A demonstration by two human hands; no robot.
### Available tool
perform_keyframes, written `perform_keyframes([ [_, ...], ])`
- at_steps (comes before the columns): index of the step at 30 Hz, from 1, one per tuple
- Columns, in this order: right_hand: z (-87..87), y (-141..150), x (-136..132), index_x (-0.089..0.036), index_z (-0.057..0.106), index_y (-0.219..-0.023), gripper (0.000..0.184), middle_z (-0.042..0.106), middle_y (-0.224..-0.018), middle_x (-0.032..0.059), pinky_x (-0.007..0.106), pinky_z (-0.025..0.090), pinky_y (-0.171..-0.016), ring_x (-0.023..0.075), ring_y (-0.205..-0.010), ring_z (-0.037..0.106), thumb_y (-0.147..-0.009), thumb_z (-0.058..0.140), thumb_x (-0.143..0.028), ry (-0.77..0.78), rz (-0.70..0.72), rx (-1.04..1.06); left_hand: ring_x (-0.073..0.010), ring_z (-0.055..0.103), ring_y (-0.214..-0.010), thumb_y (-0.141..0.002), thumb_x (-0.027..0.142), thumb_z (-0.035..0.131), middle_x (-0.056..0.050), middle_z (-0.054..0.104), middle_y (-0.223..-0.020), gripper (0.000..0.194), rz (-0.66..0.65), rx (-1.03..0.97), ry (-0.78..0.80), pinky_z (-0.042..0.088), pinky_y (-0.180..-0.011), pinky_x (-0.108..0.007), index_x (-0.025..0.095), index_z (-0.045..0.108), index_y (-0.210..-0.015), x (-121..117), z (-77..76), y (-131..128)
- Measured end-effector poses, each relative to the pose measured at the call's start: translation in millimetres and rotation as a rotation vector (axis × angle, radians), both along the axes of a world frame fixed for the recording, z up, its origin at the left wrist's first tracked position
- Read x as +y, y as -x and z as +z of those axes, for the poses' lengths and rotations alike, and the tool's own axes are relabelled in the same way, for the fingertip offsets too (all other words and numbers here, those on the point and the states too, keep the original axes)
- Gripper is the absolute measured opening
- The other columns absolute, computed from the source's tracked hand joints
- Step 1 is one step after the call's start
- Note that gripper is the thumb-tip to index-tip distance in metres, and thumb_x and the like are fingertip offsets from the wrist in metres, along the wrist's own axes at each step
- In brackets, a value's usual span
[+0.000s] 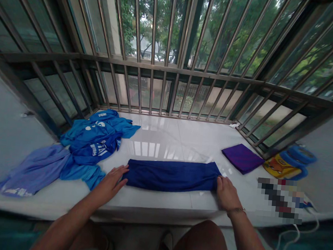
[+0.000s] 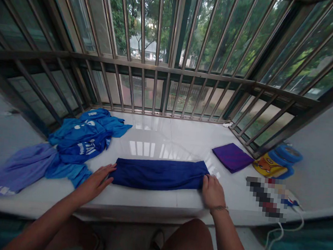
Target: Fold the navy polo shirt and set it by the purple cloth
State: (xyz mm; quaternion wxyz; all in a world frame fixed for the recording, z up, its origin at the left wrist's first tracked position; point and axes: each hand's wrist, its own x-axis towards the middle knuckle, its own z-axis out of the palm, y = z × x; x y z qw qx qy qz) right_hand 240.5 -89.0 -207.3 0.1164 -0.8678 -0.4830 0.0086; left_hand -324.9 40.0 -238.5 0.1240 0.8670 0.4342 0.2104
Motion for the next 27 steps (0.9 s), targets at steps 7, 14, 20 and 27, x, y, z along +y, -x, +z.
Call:
perform_keyframes([
  [7,39.5,16,43,-0.007,0.07,-0.132,0.045,0.08,-0.113,0.0234,0.044,0.06,-0.096,0.0353,-0.106,0.079,-0.101,0.059,-0.038,0.033,-0.176,0.18,-0.0307,0.07,-0.138,-0.111,0.048,0.05,-0.013,0.074,-0.149,0.041,0.144,-0.077,-0.085,0.054,-0.123,-0.055,0.022,0.074,-0.129,10,5.8,-16],
  [14,126.1,14,60,-0.015,0.07,-0.131,0.045,0.078,-0.116,0.0256,0.055,0.057,-0.097,0.0415,-0.106,0.075,-0.096,0.059,-0.04,-0.239,-0.194,0.167,-0.029,0.072,-0.134,-0.113,0.044,0.041,-0.016,0.076,-0.144,0.043,0.24,-0.099,-0.051,0.055,-0.121,-0.05,0.018,0.074,-0.125,7,11.1,-17],
  [20,136.0,162,88,-0.021,0.073,-0.123,0.038,0.074,-0.125,0.0136,0.043,0.053,-0.112,0.0302,-0.119,0.069,-0.087,0.061,-0.017,-0.439,0.468,0.14,-0.0318,0.066,-0.143,-0.107,0.038,0.049,-0.019,0.071,-0.151,0.043,0.267,-0.021,-0.059,0.05,-0.126,-0.051,0.015,0.068,-0.138,9,12.2,-19],
  [27,33.1,318,66,-0.019,0.059,-0.16,0.067,0.048,-0.172,0.021,0.066,0.028,-0.133,0.0411,-0.161,0.042,-0.097,0.074,-0.039,0.026,1.027,0.124,-0.0304,0.064,-0.147,-0.107,0.034,0.049,-0.018,0.069,-0.155,0.046,0.288,0.04,-0.045,0.048,-0.128,-0.049,0.014,0.065,-0.145,8,12.9,-22],
])
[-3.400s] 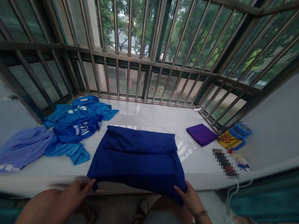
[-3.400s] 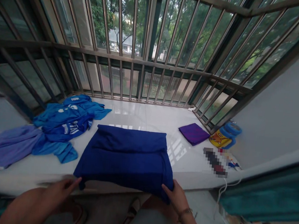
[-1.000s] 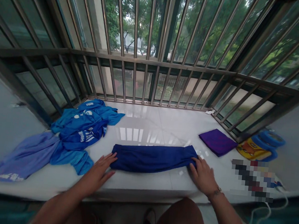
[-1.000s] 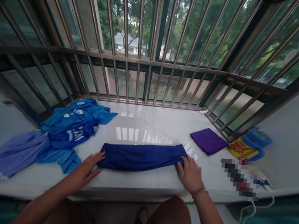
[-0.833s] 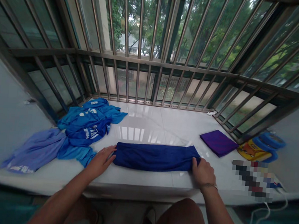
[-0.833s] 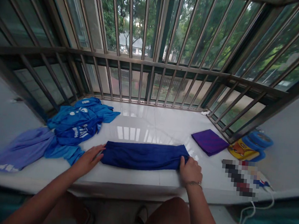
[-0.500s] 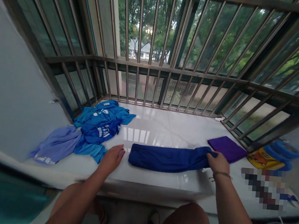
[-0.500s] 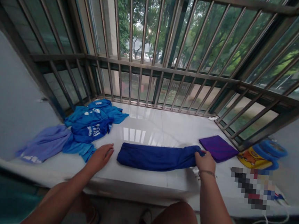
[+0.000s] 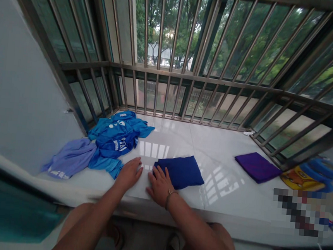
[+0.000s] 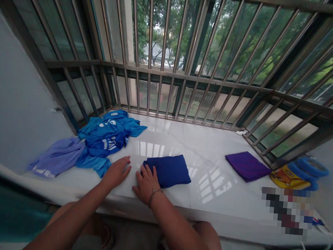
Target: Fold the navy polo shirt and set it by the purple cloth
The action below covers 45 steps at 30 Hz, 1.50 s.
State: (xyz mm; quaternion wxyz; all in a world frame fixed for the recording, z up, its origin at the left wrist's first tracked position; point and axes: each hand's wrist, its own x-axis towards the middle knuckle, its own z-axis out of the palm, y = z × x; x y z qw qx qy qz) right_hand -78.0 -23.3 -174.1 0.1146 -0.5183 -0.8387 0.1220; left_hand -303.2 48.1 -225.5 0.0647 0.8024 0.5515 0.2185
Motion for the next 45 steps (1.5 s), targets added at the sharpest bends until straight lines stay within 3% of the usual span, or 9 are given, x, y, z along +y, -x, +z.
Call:
perform_keyframes([
  [4,-28.1,3,-14,-0.018,0.052,-0.166,0.068,0.02,-0.185,0.0216,0.066,0.02,-0.137,0.0396,-0.171,0.025,-0.104,0.067,-0.043,-0.025,-0.1,0.034,-0.0298,0.063,-0.148,-0.107,0.034,0.049,-0.017,0.067,-0.157,0.046,0.008,0.023,0.003,0.048,-0.128,-0.048,0.015,0.065,-0.145,0,0.1,0],
  [9,-23.0,-28,-3,-0.033,0.057,-0.164,0.077,0.014,-0.187,0.0139,0.085,0.005,-0.129,0.0519,-0.171,0.01,-0.093,0.082,-0.044,-0.076,-0.365,-0.033,-0.0316,0.062,-0.147,-0.108,0.033,0.047,-0.018,0.067,-0.156,0.044,0.02,0.089,-0.039,0.047,-0.128,-0.049,0.016,0.064,-0.144,-2,-2.1,-3],
  [14,-26.1,-80,16,-0.036,0.058,-0.164,0.071,0.024,-0.186,0.011,0.071,0.013,-0.135,0.0416,-0.17,0.026,-0.099,0.061,-0.01,-0.024,-0.428,-0.094,-0.0333,0.068,-0.131,-0.11,0.024,0.037,-0.021,0.074,-0.133,0.039,0.074,0.169,-0.066,0.052,-0.118,-0.05,0.015,0.072,-0.126,15,-1.3,-29],
  [16,-26.0,-110,26,-0.036,0.058,-0.164,0.075,0.028,-0.185,0.011,0.071,0.016,-0.134,0.0394,-0.17,0.029,-0.098,0.05,-0.002,-0.006,-0.463,-0.136,-0.0354,0.064,-0.137,-0.11,0.024,0.038,-0.024,0.071,-0.141,0.04,0.123,0.179,-0.075,0.048,-0.121,-0.054,0.013,0.071,-0.13,31,-2.1,-47],
  [22,-11.2,-214,55,-0.029,0.058,-0.162,0.073,0.055,-0.169,0.0158,0.063,0.044,-0.124,0.0326,-0.151,0.06,-0.095,0.045,-0.003,-0.004,-0.66,-0.266,-0.0401,0.044,-0.162,-0.111,0.038,0.041,-0.027,0.047,-0.172,0.055,0.215,0.163,0.009,0.03,-0.132,-0.067,0.009,0.06,-0.154,81,-4.9,-92],
  [26,-9.7,-248,62,-0.019,0.059,-0.16,0.066,0.067,-0.155,0.0225,0.055,0.058,-0.107,0.0338,-0.124,0.078,-0.097,0.042,-0.008,-0.037,-0.74,-0.248,-0.0399,0.037,-0.167,-0.111,0.048,0.041,-0.028,0.04,-0.176,0.066,0.227,0.143,0.037,0.025,-0.134,-0.066,0.007,0.054,-0.161,95,-8.4,-100],
  [32,-5.1,-257,102,-0.019,0.071,-0.147,0.055,0.083,-0.097,0.0203,0.046,0.059,-0.072,0.0375,-0.078,0.078,-0.102,0.048,-0.042,-0.222,-1.038,0.129,-0.0368,0.029,-0.17,-0.109,0.054,0.043,-0.022,0.032,-0.181,0.072,0.225,0.105,0.09,0.02,-0.137,-0.065,0.015,0.047,-0.17,99,-9.7,-101],
  [36,14.7,-250,151,-0.015,0.074,-0.14,0.063,0.081,-0.113,0.0222,0.049,0.059,-0.085,0.0376,-0.096,0.075,-0.097,0.05,-0.055,-0.391,-1.209,0.465,-0.0368,0.024,-0.172,-0.109,0.059,0.041,-0.02,0.027,-0.183,0.077,0.221,0.093,0.132,0.015,-0.139,-0.064,0.017,0.044,-0.172,101,-7.2,-102],
  [45,17.7,-194,217,-0.015,0.074,-0.137,0.066,0.079,-0.115,0.019,0.05,0.056,-0.096,0.0348,-0.104,0.071,-0.093,0.052,-0.059,-0.297,-0.978,0.612,-0.0376,0.019,-0.174,-0.108,0.066,0.039,-0.021,0.019,-0.185,0.087,0.204,0.098,0.175,0.012,-0.14,-0.065,0.013,0.038,-0.175,107,-3.9,-102],
])
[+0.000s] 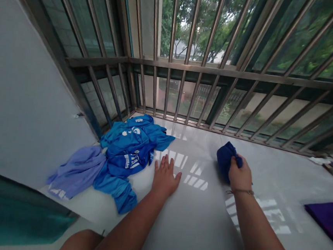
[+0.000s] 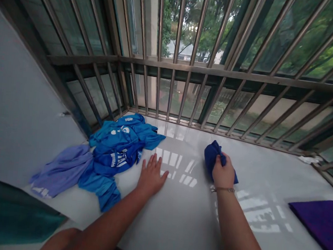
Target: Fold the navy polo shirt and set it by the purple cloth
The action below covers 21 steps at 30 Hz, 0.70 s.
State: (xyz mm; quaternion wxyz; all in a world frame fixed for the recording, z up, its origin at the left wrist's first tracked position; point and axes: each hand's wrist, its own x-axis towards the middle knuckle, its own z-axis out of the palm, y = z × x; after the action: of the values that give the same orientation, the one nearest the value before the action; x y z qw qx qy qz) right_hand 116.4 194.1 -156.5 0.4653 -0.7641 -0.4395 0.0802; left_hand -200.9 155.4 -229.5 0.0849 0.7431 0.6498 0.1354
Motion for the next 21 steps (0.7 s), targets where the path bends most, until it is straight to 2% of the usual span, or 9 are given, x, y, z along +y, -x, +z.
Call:
perform_keyframes([
  [3,-5.1,15,9,-0.015,0.074,-0.135,0.063,0.079,-0.12,0.0181,0.052,0.056,-0.104,0.0339,-0.11,0.071,-0.092,0.058,-0.059,-0.072,0.004,0.098,-0.0385,0.019,-0.173,-0.107,0.066,0.04,-0.022,0.02,-0.184,0.086,-0.005,-0.025,-0.01,0.012,-0.139,-0.066,0.012,0.038,-0.175,1,1.2,0],
  [5,-6.4,24,13,-0.016,0.075,-0.131,0.057,0.08,-0.116,0.0152,0.051,0.058,-0.105,0.0315,-0.11,0.072,-0.091,0.064,-0.055,-0.127,0.017,0.271,-0.0388,0.02,-0.173,-0.107,0.065,0.042,-0.023,0.02,-0.184,0.086,-0.004,-0.039,-0.013,0.012,-0.139,-0.067,0.011,0.039,-0.174,1,2.0,0],
  [7,-4.6,32,15,-0.015,0.074,-0.128,0.05,0.081,-0.108,0.0115,0.048,0.062,-0.101,0.0277,-0.104,0.075,-0.093,0.068,-0.051,-0.177,0.056,0.502,-0.0385,0.019,-0.173,-0.108,0.064,0.042,-0.023,0.02,-0.184,0.085,-0.002,-0.037,-0.004,0.011,-0.139,-0.067,0.011,0.039,-0.174,1,3.3,-1],
  [10,6.8,39,23,-0.016,0.072,-0.125,0.036,0.082,-0.1,0.0082,0.047,0.067,-0.095,0.0235,-0.092,0.079,-0.097,0.073,-0.039,-0.267,0.099,0.897,-0.0376,0.017,-0.174,-0.108,0.065,0.04,-0.022,0.018,-0.184,0.086,-0.001,-0.007,0.014,0.012,-0.139,-0.067,0.01,0.038,-0.175,0,6.7,-1],
  [13,26.4,38,35,-0.017,0.073,-0.121,0.021,0.083,-0.098,0.0067,0.047,0.067,-0.1,0.0215,-0.091,0.081,-0.101,0.07,-0.024,-0.334,0.092,1.227,-0.0363,0.017,-0.174,-0.108,0.065,0.038,-0.02,0.019,-0.185,0.085,0.012,0.02,0.032,0.012,-0.139,-0.066,0.012,0.039,-0.175,0,11.8,-2],
  [16,42.7,26,39,-0.018,0.075,-0.12,0.021,0.084,-0.097,0.0073,0.049,0.067,-0.102,0.0225,-0.095,0.082,-0.109,0.058,-0.022,-0.311,0.078,1.321,-0.0348,0.017,-0.174,-0.109,0.064,0.036,-0.019,0.019,-0.185,0.083,0.026,0.04,0.046,0.013,-0.139,-0.065,0.012,0.039,-0.174,-1,16.4,-3],
  [18,48.0,10,32,-0.018,0.076,-0.118,0.024,0.085,-0.098,0.0084,0.049,0.068,-0.101,0.0236,-0.098,0.083,-0.11,0.054,-0.024,-0.308,0.086,1.312,-0.0347,0.018,-0.174,-0.109,0.062,0.036,-0.019,0.019,-0.185,0.082,0.027,0.06,0.05,0.013,-0.139,-0.065,0.012,0.039,-0.174,-1,18.1,-4],
  [21,52.8,-29,9,-0.018,0.075,-0.114,0.017,0.083,-0.095,0.0078,0.047,0.069,-0.095,0.0245,-0.094,0.082,-0.106,0.064,-0.028,-0.353,0.078,1.172,-0.036,0.019,-0.174,-0.109,0.06,0.036,-0.019,0.02,-0.185,0.081,0.022,0.095,0.054,0.015,-0.139,-0.065,0.012,0.039,-0.174,-1,18.0,-4],
])
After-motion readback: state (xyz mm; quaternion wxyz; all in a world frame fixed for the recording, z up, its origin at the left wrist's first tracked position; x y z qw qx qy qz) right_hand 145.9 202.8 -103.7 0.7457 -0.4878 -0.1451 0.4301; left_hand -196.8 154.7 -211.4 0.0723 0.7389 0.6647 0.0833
